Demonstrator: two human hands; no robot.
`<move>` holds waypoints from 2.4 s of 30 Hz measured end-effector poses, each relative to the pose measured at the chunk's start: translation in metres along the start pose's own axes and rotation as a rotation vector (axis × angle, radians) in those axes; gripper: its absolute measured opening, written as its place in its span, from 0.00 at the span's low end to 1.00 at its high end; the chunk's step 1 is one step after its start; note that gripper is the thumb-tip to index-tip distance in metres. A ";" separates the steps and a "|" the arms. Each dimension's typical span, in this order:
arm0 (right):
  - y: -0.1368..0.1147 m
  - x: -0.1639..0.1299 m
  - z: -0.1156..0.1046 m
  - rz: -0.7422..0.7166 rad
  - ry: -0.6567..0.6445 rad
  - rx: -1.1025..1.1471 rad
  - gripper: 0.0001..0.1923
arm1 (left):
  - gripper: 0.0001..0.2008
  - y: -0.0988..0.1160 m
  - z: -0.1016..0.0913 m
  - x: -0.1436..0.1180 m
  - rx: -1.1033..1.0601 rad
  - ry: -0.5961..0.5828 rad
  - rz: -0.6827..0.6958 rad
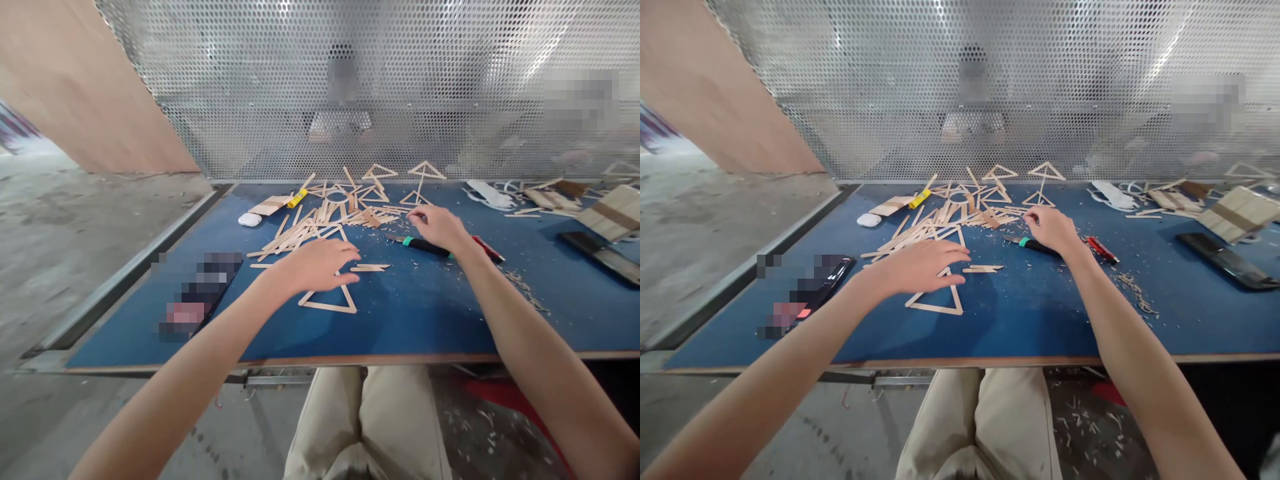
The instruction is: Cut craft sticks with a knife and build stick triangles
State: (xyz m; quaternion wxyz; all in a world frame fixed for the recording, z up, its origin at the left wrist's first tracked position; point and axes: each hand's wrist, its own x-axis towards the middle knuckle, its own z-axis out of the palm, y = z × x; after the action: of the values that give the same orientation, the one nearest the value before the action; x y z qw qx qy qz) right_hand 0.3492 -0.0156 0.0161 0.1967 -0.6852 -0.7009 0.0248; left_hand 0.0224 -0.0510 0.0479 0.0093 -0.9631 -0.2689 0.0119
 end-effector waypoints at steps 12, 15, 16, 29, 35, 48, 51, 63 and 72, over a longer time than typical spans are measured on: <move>0.033 0.001 -0.015 0.084 -0.573 -0.095 0.28 | 0.15 -0.019 0.050 0.052 -0.253 0.139 0.106; 0.035 0.001 -0.015 0.099 -0.564 -0.148 0.22 | 0.15 -0.021 0.049 0.050 -0.246 0.131 0.098; 0.035 0.001 -0.014 0.119 -0.529 -0.173 0.19 | 0.15 -0.022 0.048 0.048 -0.225 0.131 0.088; 0.016 0.005 0.006 -0.099 -0.171 -0.089 0.22 | 0.15 -0.037 0.048 0.039 -0.143 0.158 0.024; -0.025 0.014 0.012 -0.554 -0.248 0.172 0.16 | 0.16 -0.038 0.048 0.039 -0.179 0.170 0.053; -0.213 0.137 -0.008 -0.728 0.073 0.431 0.11 | 0.54 0.037 0.029 0.036 -2.121 -0.138 0.009; -0.229 0.128 0.010 -0.843 -0.085 0.290 0.11 | 0.56 0.042 0.029 0.032 -2.195 -0.185 0.008; -0.147 0.117 0.052 -0.717 -0.371 -0.074 0.10 | 0.35 -0.022 0.028 0.043 -1.729 0.969 -0.493; -0.133 0.091 0.070 -0.704 -0.298 -0.140 0.08 | 0.22 -0.106 0.031 0.028 -1.536 1.518 -0.595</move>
State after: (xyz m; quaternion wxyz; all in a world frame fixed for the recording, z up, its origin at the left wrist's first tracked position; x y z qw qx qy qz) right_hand 0.2026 0.0810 0.0144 0.0420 -0.4035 -0.9140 0.0070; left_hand -0.0091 0.0547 0.0193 -0.4234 -0.3682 -0.3491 -0.7505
